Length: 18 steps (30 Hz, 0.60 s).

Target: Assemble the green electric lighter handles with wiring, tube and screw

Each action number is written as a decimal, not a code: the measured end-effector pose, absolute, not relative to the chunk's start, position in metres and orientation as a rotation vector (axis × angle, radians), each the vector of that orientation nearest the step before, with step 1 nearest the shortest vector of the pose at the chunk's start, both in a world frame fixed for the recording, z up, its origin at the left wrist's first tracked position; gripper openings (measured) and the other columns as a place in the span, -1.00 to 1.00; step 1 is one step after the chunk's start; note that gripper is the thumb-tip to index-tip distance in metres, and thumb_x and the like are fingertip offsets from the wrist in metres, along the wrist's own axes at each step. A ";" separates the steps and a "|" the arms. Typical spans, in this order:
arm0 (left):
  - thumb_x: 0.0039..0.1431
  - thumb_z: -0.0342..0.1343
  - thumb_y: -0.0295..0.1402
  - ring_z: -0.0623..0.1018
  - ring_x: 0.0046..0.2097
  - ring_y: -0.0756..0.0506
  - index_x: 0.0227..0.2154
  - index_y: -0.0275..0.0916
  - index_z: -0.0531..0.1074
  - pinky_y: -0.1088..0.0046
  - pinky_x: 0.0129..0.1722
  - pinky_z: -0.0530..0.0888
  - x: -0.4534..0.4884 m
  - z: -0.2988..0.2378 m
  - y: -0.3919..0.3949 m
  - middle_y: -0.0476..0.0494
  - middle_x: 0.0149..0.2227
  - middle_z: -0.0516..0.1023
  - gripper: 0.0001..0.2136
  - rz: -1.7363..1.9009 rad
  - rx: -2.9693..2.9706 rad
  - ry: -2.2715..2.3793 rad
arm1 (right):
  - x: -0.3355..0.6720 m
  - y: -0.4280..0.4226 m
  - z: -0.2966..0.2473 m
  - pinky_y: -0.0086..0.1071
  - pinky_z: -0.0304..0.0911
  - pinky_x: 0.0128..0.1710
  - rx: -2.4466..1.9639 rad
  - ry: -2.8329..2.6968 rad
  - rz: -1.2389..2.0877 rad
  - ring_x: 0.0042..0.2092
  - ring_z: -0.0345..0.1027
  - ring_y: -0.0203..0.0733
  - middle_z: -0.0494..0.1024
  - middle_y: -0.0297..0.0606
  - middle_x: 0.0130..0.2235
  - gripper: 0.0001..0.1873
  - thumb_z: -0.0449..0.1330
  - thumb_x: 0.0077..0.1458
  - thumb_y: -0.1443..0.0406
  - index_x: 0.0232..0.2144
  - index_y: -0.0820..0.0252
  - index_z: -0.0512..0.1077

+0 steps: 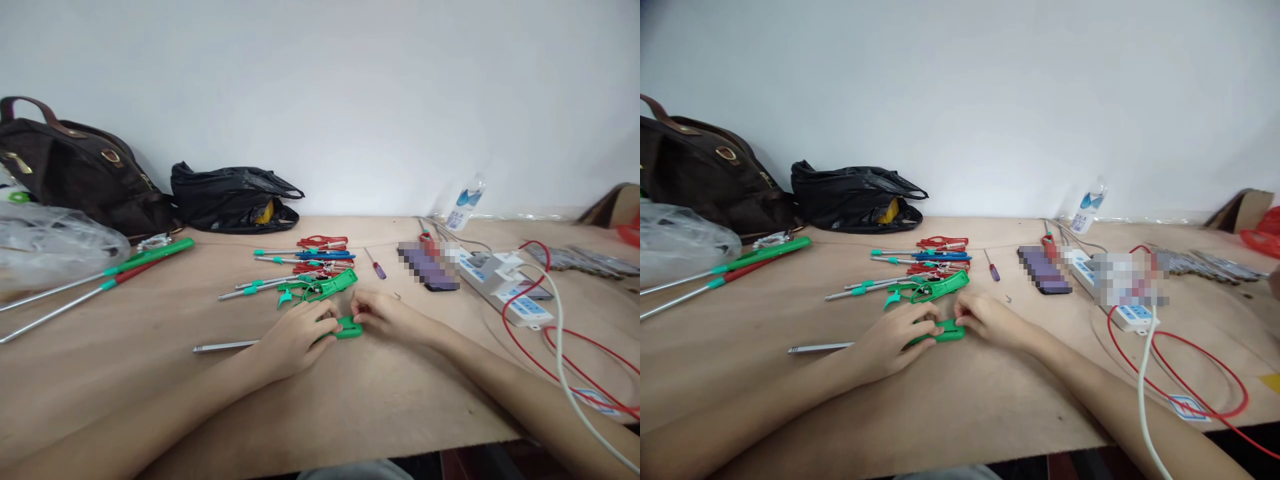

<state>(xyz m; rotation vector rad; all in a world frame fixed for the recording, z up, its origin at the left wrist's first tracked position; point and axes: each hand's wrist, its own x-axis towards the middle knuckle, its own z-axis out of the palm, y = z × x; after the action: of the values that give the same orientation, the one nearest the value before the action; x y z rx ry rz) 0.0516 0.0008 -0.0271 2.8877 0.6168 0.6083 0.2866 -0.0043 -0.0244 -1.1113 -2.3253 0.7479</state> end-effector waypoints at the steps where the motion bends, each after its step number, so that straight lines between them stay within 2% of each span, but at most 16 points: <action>1: 0.27 -0.04 -0.44 0.45 -0.14 -0.11 -0.27 -0.23 0.39 0.39 -0.18 0.33 0.052 -0.027 0.001 -0.16 -0.11 0.44 -0.89 0.606 2.885 0.617 | 0.286 -0.004 -0.024 -0.43 0.11 -0.36 -1.112 -2.344 0.727 -0.37 0.21 -0.27 0.37 -0.33 -0.40 -0.87 0.09 0.13 0.44 -0.43 0.18 0.25; 7: 0.28 -0.06 -0.43 0.45 -0.15 -0.11 -0.26 -0.23 0.40 0.39 -0.20 0.34 0.051 -0.028 0.001 -0.17 -0.10 0.44 -0.86 0.612 2.885 0.625 | 0.284 -0.006 -0.020 -0.39 0.14 -0.34 -1.048 -2.461 0.528 -0.34 0.23 -0.23 0.40 -0.27 -0.38 -0.86 0.08 0.12 0.48 -0.44 0.20 0.30; 11: 0.27 -0.05 -0.44 0.45 -0.15 -0.11 -0.26 -0.24 0.40 0.39 -0.22 0.33 0.051 -0.027 0.001 -0.16 -0.11 0.44 -0.87 0.619 2.891 0.619 | 0.287 -0.009 -0.013 -0.37 0.20 -0.31 -0.962 -2.514 0.507 -0.31 0.27 -0.22 0.41 -0.24 -0.35 -0.86 0.06 0.16 0.44 -0.42 0.21 0.37; 14: 0.27 -0.05 -0.44 0.45 -0.15 -0.11 -0.27 -0.24 0.39 0.39 -0.21 0.33 0.052 -0.027 0.001 -0.16 -0.12 0.44 -0.88 0.621 2.887 0.610 | 0.291 -0.011 -0.005 -0.36 0.21 -0.29 -0.943 -2.520 0.586 -0.30 0.30 -0.22 0.42 -0.24 -0.34 -0.84 0.06 0.19 0.38 -0.41 0.21 0.41; 18: 0.27 -0.04 -0.45 0.45 -0.14 -0.11 -0.26 -0.23 0.40 0.39 -0.19 0.33 0.051 -0.028 0.001 -0.15 -0.12 0.44 -0.89 0.624 2.879 0.605 | 0.303 -0.001 -0.003 -0.38 0.21 -0.31 -1.046 -2.364 0.691 -0.32 0.33 -0.23 0.47 -0.26 -0.35 -0.78 0.07 0.23 0.21 -0.37 0.19 0.43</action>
<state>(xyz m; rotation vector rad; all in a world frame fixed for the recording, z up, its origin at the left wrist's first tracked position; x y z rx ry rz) 0.0512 0.0010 -0.0281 2.8795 0.6050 0.6242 0.3030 -0.0011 -0.0028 -1.0464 -2.3641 0.6915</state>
